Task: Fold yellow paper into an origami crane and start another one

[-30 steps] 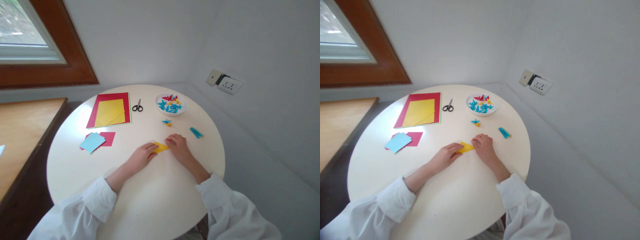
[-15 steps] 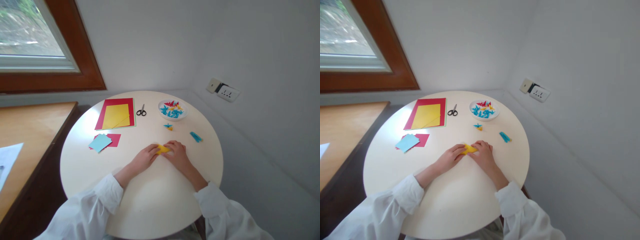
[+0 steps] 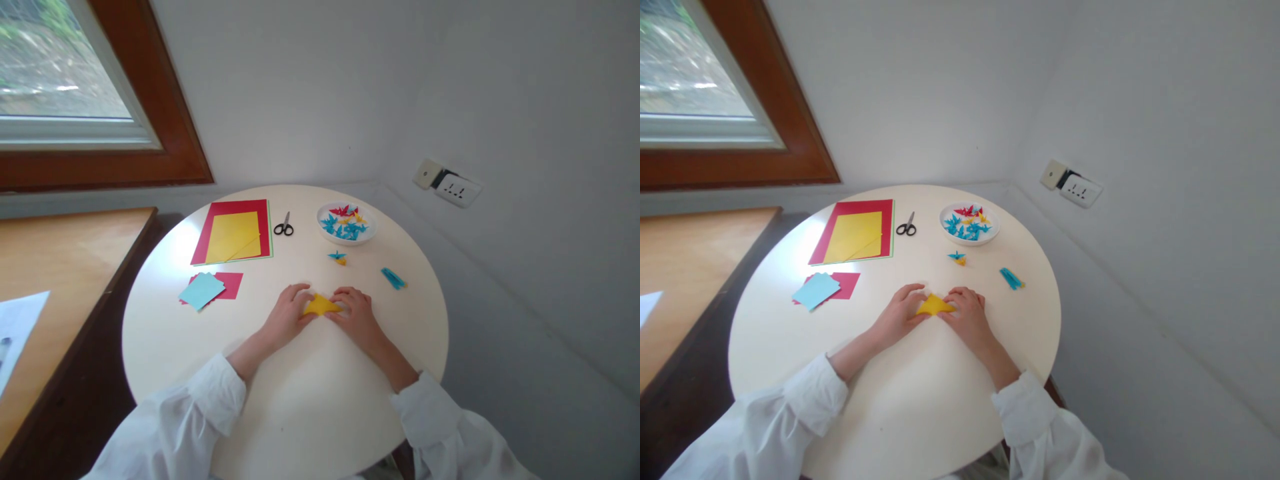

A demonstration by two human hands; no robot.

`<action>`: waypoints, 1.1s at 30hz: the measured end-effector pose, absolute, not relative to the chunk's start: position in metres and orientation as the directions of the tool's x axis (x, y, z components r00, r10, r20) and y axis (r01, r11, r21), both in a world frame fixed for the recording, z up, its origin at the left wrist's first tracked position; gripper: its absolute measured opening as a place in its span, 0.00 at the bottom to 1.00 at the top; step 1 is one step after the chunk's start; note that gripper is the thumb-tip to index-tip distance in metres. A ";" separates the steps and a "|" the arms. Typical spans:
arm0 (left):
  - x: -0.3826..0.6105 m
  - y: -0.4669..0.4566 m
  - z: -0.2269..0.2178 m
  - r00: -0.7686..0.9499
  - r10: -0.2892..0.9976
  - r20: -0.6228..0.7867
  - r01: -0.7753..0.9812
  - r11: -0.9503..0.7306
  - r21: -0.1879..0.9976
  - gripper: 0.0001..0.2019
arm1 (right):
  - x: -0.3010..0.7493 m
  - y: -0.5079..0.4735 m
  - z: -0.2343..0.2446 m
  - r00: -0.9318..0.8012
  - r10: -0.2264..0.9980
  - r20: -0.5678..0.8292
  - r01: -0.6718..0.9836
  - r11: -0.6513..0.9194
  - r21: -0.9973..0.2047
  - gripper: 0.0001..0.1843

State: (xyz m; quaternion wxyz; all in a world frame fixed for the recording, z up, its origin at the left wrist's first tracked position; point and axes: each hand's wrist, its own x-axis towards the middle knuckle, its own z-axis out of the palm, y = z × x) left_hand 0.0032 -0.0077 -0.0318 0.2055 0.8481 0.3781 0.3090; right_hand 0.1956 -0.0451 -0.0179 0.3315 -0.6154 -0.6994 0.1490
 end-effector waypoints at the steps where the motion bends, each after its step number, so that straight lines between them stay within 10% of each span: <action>1: 0.003 -0.007 -0.031 0.525 0.768 0.366 0.499 -0.626 0.599 0.13 | 0.195 -0.045 -0.018 -0.026 0.958 0.285 0.758 0.205 -0.620 0.10; 11: 0.004 -0.004 -0.015 0.483 0.790 0.379 0.319 -0.561 0.764 0.06 | 0.198 -0.043 -0.016 -0.112 0.946 0.303 0.674 0.297 -0.677 0.11; 19: -0.005 0.014 0.042 0.344 0.938 0.053 0.107 -0.096 0.990 0.14 | 0.183 -0.031 0.033 -0.132 0.956 0.262 0.403 0.293 -0.867 0.12; 33: -0.025 0.033 0.152 0.174 0.927 0.331 0.162 -0.358 0.920 0.12 | 0.153 0.032 0.124 -0.134 0.860 0.493 0.143 0.509 -0.849 0.13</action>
